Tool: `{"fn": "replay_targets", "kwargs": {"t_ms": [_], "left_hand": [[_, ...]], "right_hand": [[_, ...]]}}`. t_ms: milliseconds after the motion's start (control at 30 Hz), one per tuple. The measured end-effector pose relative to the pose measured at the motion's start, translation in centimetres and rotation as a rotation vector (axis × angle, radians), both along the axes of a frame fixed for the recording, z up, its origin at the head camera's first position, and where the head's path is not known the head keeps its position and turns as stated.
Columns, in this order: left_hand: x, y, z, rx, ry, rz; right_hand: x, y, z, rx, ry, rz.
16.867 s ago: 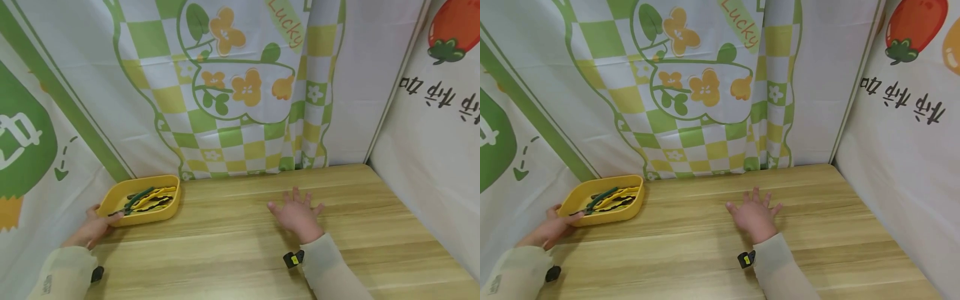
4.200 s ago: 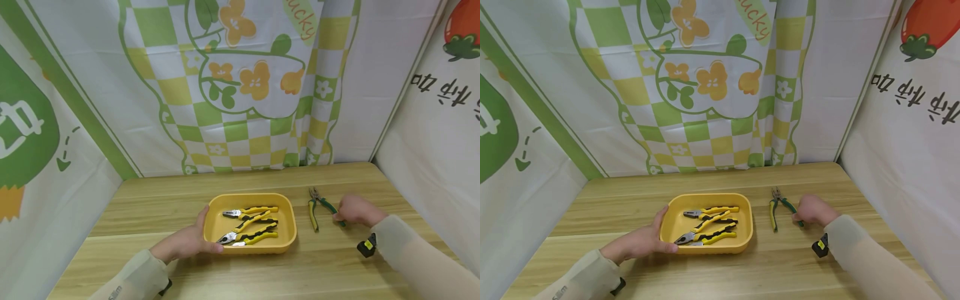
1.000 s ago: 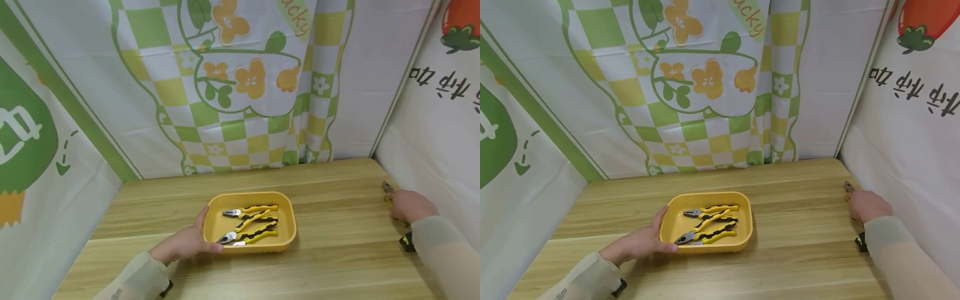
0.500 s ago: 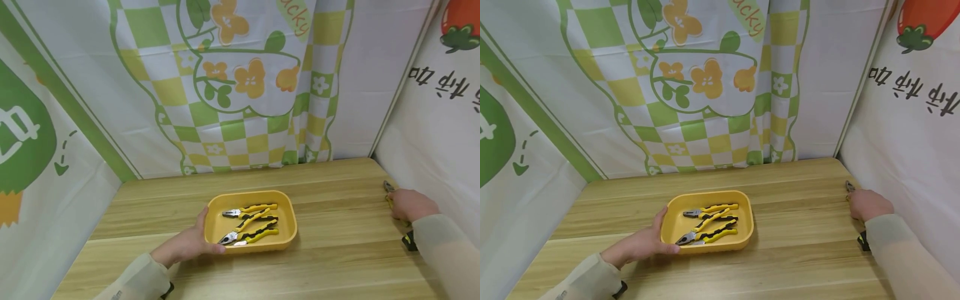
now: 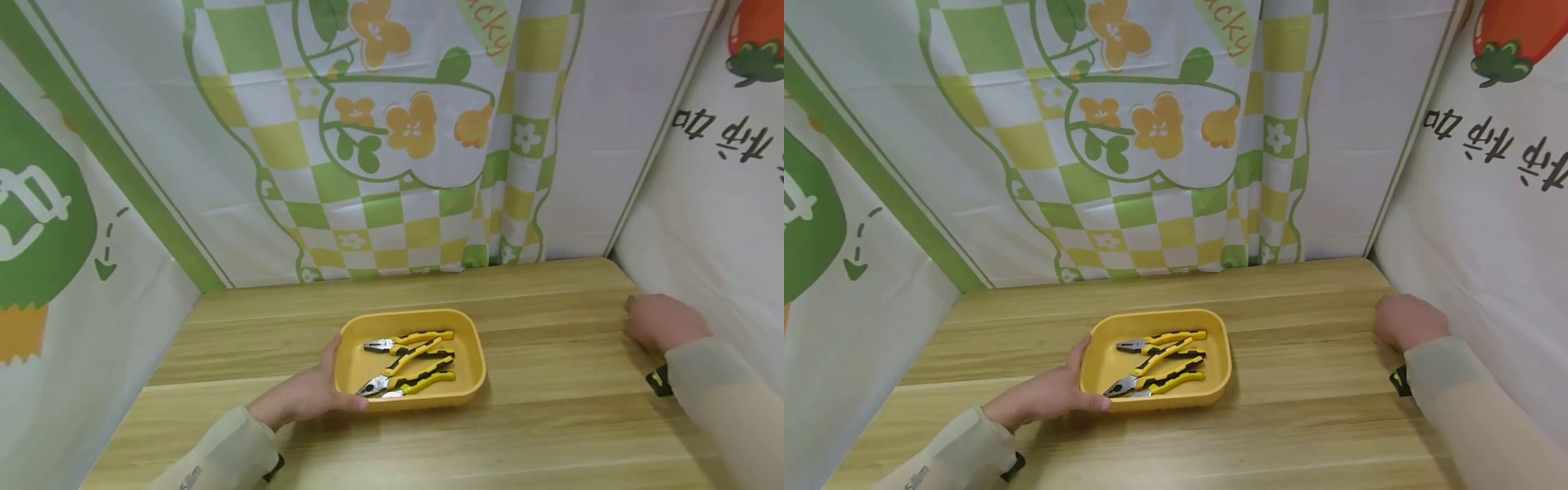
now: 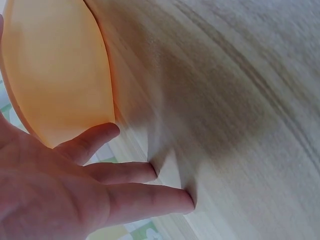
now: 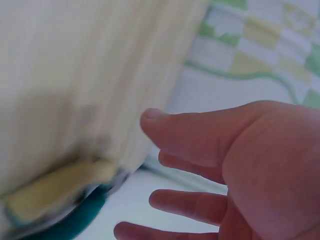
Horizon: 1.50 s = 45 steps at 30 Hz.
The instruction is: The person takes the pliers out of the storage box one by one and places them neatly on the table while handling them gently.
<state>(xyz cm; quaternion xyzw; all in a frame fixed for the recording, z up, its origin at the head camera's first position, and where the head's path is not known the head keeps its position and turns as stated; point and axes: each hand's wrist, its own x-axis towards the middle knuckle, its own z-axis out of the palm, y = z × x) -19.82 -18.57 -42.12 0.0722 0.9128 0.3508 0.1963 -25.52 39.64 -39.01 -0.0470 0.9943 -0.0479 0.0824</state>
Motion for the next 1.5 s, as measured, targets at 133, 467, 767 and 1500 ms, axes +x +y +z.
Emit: {"fn": "replay_targets", "kwargs": {"t_ms": [133, 467, 767, 1500], "left_hand": [[-0.1, 0.0, -0.1, -0.009, -0.003, -0.001], [-0.1, -0.1, -0.1, -0.014, 0.005, -0.009], [-0.1, 0.0, 0.0, -0.014, 0.005, -0.003], [0.0, -0.1, 0.1, 0.032, 0.012, -0.028]], "right_hand": [[-0.9, -2.7, 0.6, -0.064, 0.038, 0.051], [-1.6, -10.5, 3.4, -0.327, -0.023, 0.135], [-2.3, -16.9, 5.7, -0.471, -0.027, 0.213], [-2.8, -28.3, 7.1, -0.5, -0.4, 0.281]]}}
